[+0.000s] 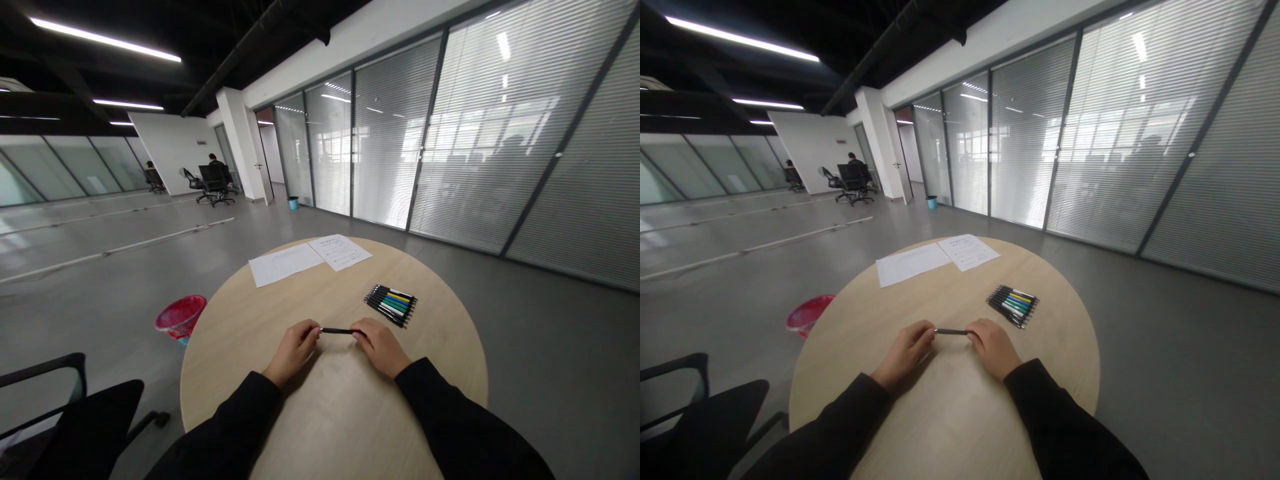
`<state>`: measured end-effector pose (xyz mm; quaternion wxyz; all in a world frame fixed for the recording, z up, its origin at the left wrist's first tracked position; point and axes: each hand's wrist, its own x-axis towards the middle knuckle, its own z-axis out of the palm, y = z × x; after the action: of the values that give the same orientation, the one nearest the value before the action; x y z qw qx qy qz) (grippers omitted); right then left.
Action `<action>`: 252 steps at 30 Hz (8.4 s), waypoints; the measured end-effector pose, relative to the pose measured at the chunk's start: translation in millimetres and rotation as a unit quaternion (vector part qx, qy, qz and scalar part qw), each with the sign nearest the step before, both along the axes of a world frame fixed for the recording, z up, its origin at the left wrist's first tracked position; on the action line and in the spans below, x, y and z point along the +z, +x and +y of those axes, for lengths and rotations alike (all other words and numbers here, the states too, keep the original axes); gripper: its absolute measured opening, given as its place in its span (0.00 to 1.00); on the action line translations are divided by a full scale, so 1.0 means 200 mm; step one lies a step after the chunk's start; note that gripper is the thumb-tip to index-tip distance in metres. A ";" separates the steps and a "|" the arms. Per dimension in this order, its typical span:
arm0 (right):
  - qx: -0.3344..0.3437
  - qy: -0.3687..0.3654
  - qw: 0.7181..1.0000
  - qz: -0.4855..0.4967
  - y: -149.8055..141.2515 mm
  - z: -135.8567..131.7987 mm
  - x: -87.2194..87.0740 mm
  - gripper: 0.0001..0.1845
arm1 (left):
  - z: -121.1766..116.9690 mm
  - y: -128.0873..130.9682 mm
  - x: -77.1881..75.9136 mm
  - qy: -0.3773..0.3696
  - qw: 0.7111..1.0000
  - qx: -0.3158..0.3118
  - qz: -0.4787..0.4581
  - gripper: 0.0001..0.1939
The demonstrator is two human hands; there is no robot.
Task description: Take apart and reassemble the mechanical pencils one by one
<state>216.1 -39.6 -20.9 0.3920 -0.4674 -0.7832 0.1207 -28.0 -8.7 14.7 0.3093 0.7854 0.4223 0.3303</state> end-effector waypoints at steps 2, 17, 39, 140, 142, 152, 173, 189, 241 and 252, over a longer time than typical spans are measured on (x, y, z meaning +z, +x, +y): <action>0.000 0.000 1.000 -0.003 0.00 0.00 0.00 0.08 | 0.00 0.00 0.00 -0.013 1.000 0.001 -0.004 0.19; 0.000 0.005 1.000 -0.004 0.01 0.00 -0.01 0.08 | 0.02 0.00 -0.03 0.007 0.999 -0.011 -0.039 0.11; 0.006 0.004 1.000 0.018 0.00 0.00 0.00 0.09 | 0.02 0.01 -0.06 -0.085 0.985 0.000 -0.153 0.11; 0.018 0.012 0.998 0.056 0.01 0.00 0.00 0.08 | 0.00 0.00 -0.05 -0.007 0.997 -0.009 -0.070 0.16; 0.017 0.011 0.998 0.057 0.01 0.00 0.00 0.08 | 0.00 0.00 -0.04 -0.007 0.999 -0.003 -0.050 0.14; 0.016 0.012 0.998 0.052 0.01 0.00 -0.01 0.09 | 0.01 -0.01 -0.04 0.001 1.000 0.013 0.025 0.23; 0.012 0.015 0.999 0.051 0.00 -0.01 0.02 0.10 | 0.00 0.00 -0.02 -0.023 1.000 0.002 0.006 0.20; 0.012 0.019 0.999 0.048 0.01 0.00 0.01 0.11 | -0.01 0.01 -0.04 -0.013 1.000 0.013 -0.008 0.14; 0.018 0.010 0.999 0.039 0.00 -0.02 0.02 0.09 | 0.01 0.00 -0.04 -0.016 0.999 0.011 -0.029 0.18; 0.012 -0.034 0.995 0.092 -0.06 -0.02 0.01 0.08 | 0.03 0.08 -0.07 -0.154 0.951 0.043 -0.264 0.20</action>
<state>204.5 -43.7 -19.5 0.4448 -0.4583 -0.7444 0.1948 -11.5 -2.6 0.0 0.5128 0.5941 0.4042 0.4699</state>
